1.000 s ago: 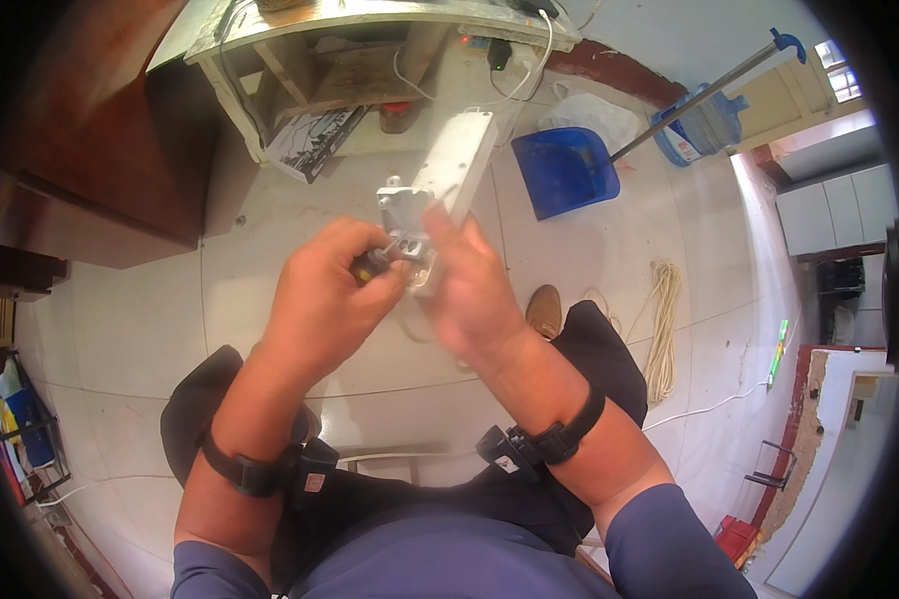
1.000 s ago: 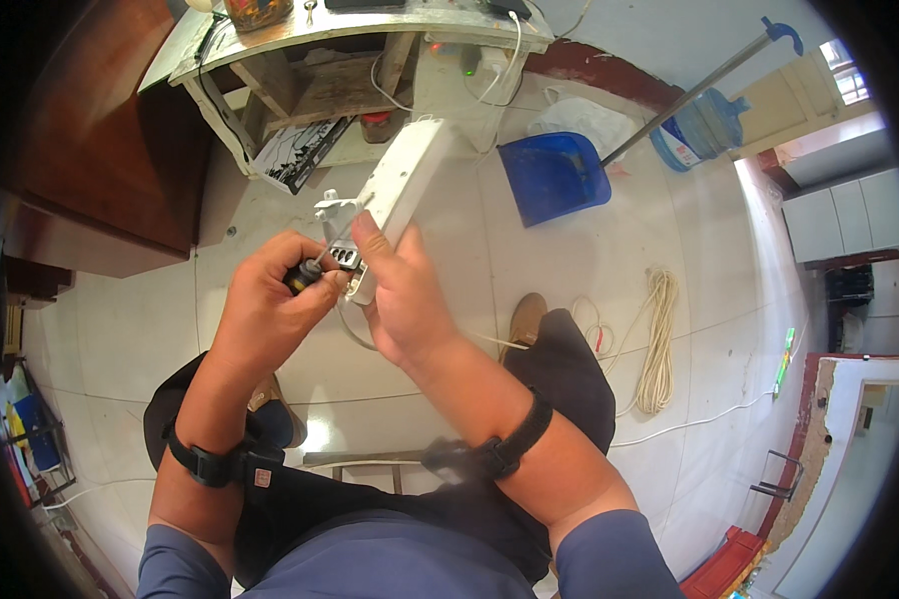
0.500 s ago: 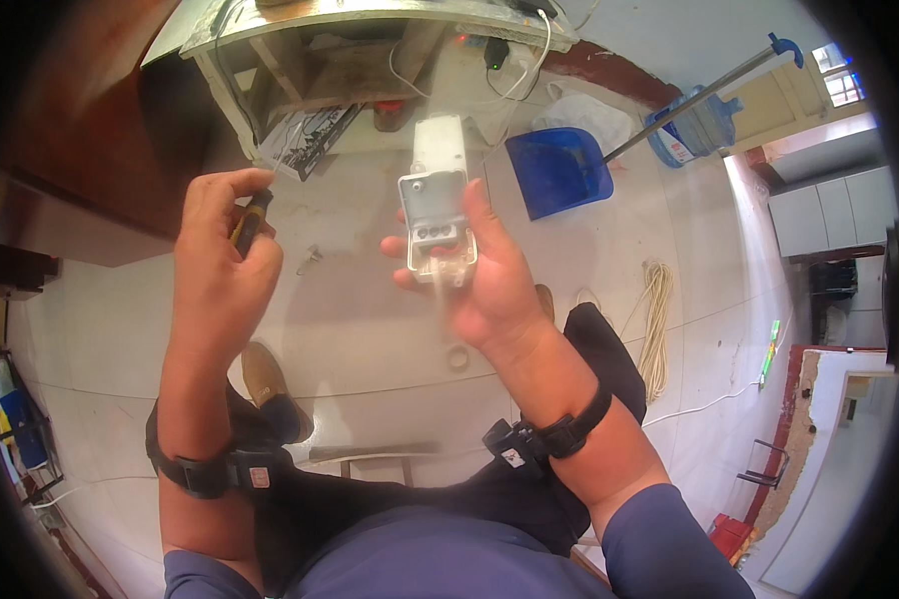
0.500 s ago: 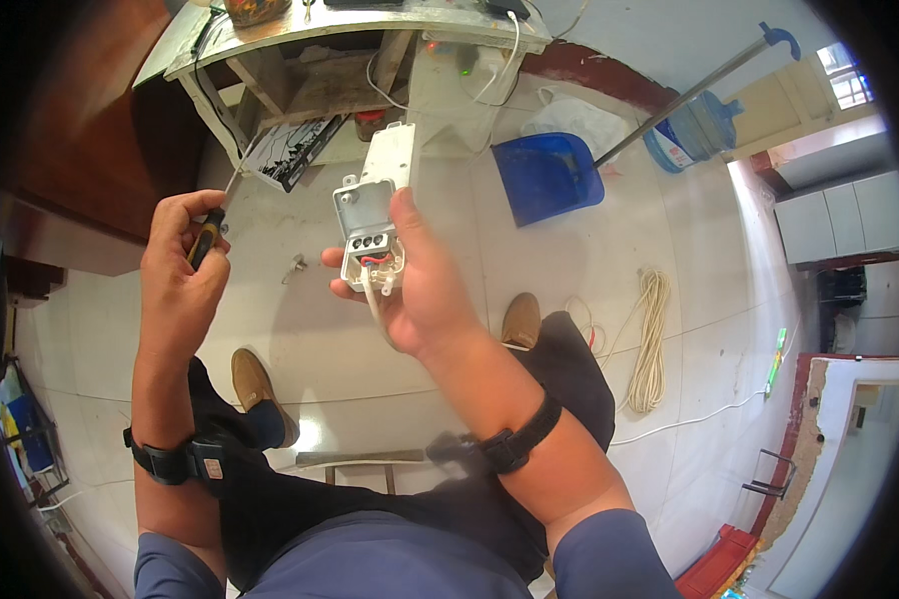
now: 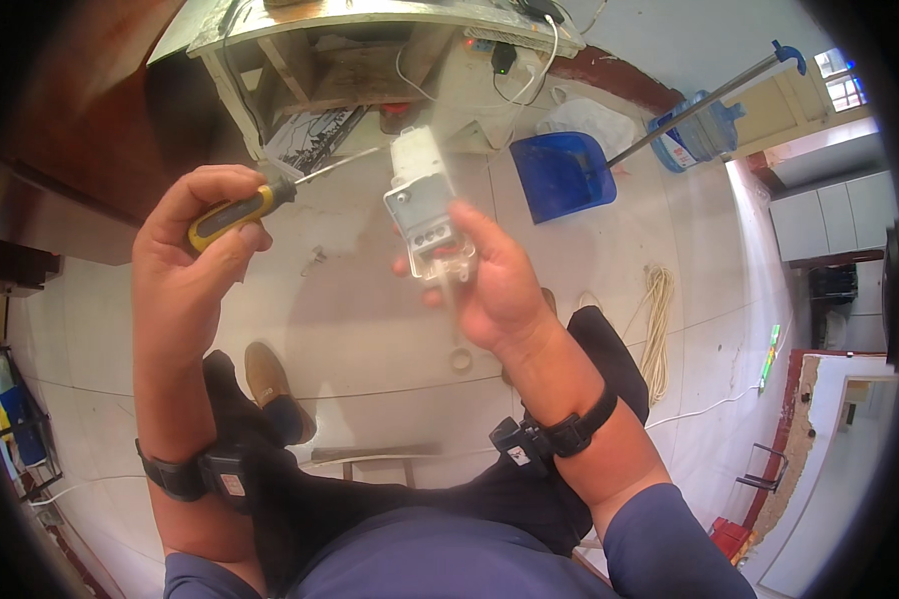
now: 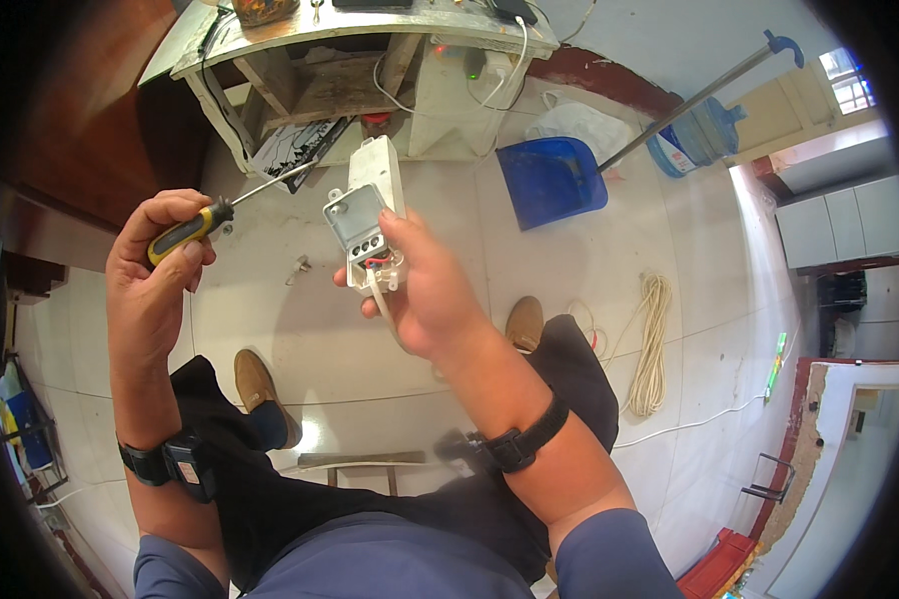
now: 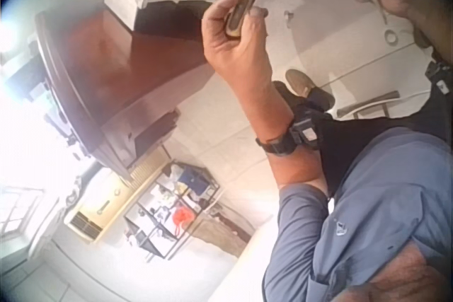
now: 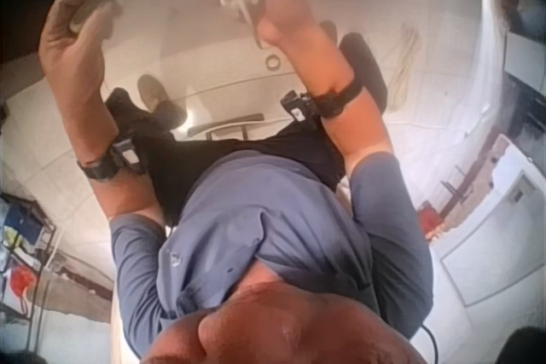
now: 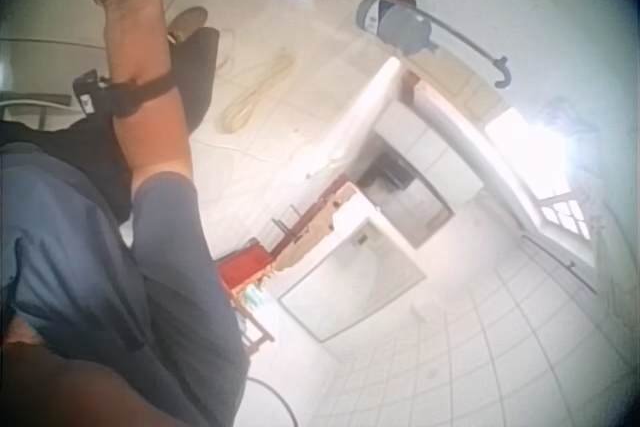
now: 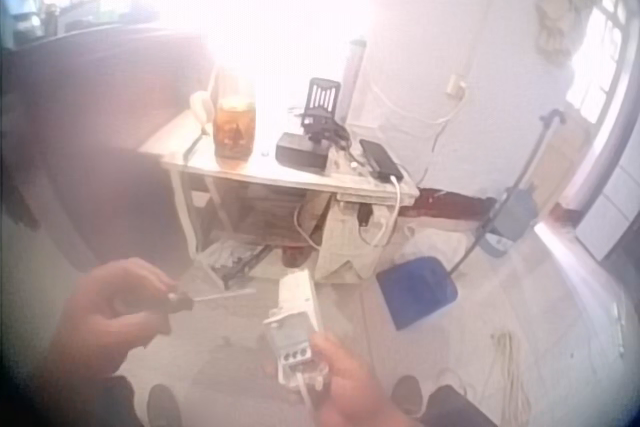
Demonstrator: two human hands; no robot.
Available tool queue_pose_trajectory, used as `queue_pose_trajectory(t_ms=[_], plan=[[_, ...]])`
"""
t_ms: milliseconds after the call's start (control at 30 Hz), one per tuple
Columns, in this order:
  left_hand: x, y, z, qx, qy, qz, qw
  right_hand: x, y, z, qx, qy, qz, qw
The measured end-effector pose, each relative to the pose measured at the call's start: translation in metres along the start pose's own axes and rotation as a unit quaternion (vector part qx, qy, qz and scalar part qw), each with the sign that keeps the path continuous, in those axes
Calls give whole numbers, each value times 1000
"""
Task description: The person unscrews and opens the plastic casing of a white electronic device using a screwdriver, then handles thin white wires and plastic components inside.
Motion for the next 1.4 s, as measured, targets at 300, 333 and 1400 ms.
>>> queue_pose_trajectory(t_ms=[300, 333, 1400], plan=[[-5, -9, -4, -79, -4, 6, 997, 1, -3, 4, 5, -6, 6, 1000], [-5, -13, -4, -77, -3, 8, 997, 1, -3, 4, 9, -9, 7, 1000], [-7, -37, -7, 13, -63, 35, 997, -2, -8, 8, -20, 2, -30, 999]])
Point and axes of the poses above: each hand's wrist, its own x-axis towards the middle knuckle, its own y-axis out of the back of the hand, z = x × y, the point moved 3 cm from there along x, towards the middle knuckle
